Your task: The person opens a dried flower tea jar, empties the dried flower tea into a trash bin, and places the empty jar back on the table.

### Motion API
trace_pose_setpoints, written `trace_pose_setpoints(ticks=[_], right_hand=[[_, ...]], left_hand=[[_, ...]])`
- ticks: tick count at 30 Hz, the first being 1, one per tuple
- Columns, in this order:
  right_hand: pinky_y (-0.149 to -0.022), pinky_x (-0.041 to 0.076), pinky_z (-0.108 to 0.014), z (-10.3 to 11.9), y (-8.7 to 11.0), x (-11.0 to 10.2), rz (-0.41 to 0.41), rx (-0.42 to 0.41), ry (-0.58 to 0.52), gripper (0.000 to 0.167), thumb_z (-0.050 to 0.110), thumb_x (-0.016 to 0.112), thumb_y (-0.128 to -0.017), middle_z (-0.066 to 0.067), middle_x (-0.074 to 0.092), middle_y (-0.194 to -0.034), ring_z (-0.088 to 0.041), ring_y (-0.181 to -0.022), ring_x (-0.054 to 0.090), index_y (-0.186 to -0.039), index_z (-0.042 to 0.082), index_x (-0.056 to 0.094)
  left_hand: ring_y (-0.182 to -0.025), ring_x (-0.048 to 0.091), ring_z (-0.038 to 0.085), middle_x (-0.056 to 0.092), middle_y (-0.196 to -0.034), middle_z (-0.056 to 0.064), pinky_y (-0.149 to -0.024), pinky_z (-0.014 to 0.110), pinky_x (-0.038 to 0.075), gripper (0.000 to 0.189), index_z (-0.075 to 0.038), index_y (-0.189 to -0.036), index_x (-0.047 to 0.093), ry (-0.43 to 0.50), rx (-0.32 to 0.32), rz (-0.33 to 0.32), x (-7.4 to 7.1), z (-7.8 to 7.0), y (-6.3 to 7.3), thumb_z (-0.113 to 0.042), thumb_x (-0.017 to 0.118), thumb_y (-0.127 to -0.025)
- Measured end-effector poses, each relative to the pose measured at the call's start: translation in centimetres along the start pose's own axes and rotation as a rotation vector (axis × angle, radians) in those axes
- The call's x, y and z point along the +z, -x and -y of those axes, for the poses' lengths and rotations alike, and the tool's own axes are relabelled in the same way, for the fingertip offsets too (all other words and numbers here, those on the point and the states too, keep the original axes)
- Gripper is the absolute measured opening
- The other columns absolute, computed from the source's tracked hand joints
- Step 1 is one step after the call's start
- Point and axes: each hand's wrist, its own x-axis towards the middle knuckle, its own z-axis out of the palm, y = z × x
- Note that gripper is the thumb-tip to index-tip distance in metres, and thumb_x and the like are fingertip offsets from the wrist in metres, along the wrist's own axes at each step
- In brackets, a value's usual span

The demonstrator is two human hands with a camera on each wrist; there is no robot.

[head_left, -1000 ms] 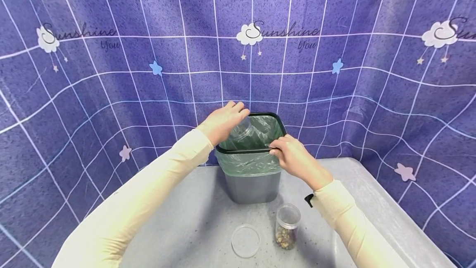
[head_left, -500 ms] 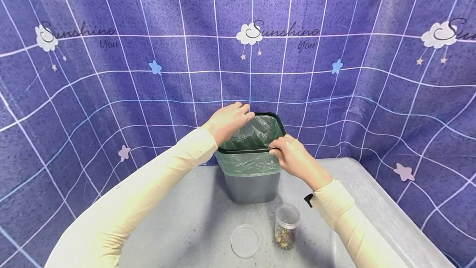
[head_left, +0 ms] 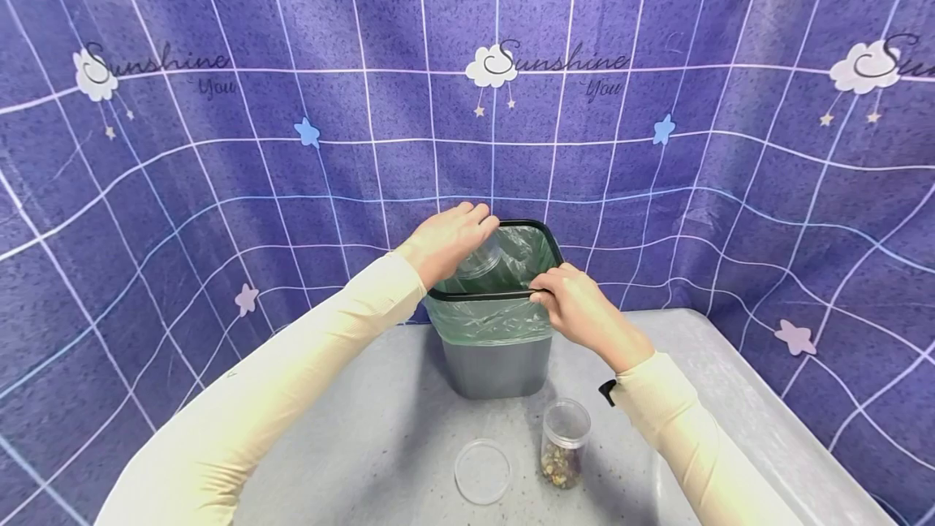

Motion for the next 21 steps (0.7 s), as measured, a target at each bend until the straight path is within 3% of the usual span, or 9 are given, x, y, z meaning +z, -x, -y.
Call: trace_pose_setpoints(ticks=[4, 11, 17, 21], right_hand=[[-0.075, 0.052, -0.043, 0.1, 0.0, -0.1, -0.003, -0.001, -0.002, 0.007, 0.008, 0.077, -0.089, -0.006, 0.073, -0.087, -0.028, -0.079, 0.062, -0.094, 0.004, 0.075], [-0.075, 0.052, -0.043, 0.2, 0.0, -0.1, 0.007, 0.008, -0.003, 0.008, 0.008, 0.077, -0.089, -0.007, 0.073, -0.088, -0.028, -0.081, 0.062, -0.095, 0.003, 0.075], [-0.075, 0.052, -0.044, 0.2, 0.0, -0.3, 0.011, 0.018, -0.009, 0.006, 0.007, 0.076, -0.09, -0.007, 0.073, -0.088, -0.029, -0.08, 0.062, -0.094, 0.003, 0.075], [-0.076, 0.053, -0.044, 0.2, 0.0, -0.2, 0.018, 0.022, -0.008, 0.006, 0.008, 0.076, -0.09, -0.006, 0.073, -0.088, -0.028, -0.081, 0.062, -0.094, 0.003, 0.075]], left_hand=[[-0.103, 0.061, 0.032, 0.06, -0.112, 0.012, -0.095, 0.036, 0.054, 0.057, -0.003, -0.121, 0.059, 0.02, -0.033, 0.043, -0.1, 0.0, 0.2, 0.013, 0.078, -0.069], [-0.108, 0.058, 0.034, 0.055, -0.116, 0.014, -0.093, 0.04, 0.055, 0.058, -0.001, -0.124, 0.054, 0.146, -0.124, 0.121, -0.2, 0.6, 0.9, 0.014, 0.073, -0.071], [-0.105, 0.058, 0.039, 0.054, -0.114, 0.017, -0.1, 0.045, 0.05, 0.06, 0.003, -0.123, 0.05, 0.234, -0.158, 0.087, 0.2, 1.5, 1.7, 0.016, 0.068, -0.067], [-0.1, 0.06, 0.039, 0.054, -0.113, 0.02, -0.098, 0.045, 0.05, 0.061, 0.006, -0.125, 0.048, 0.28, -0.185, 0.065, 0.5, 1.9, 2.3, 0.016, 0.068, -0.068]])
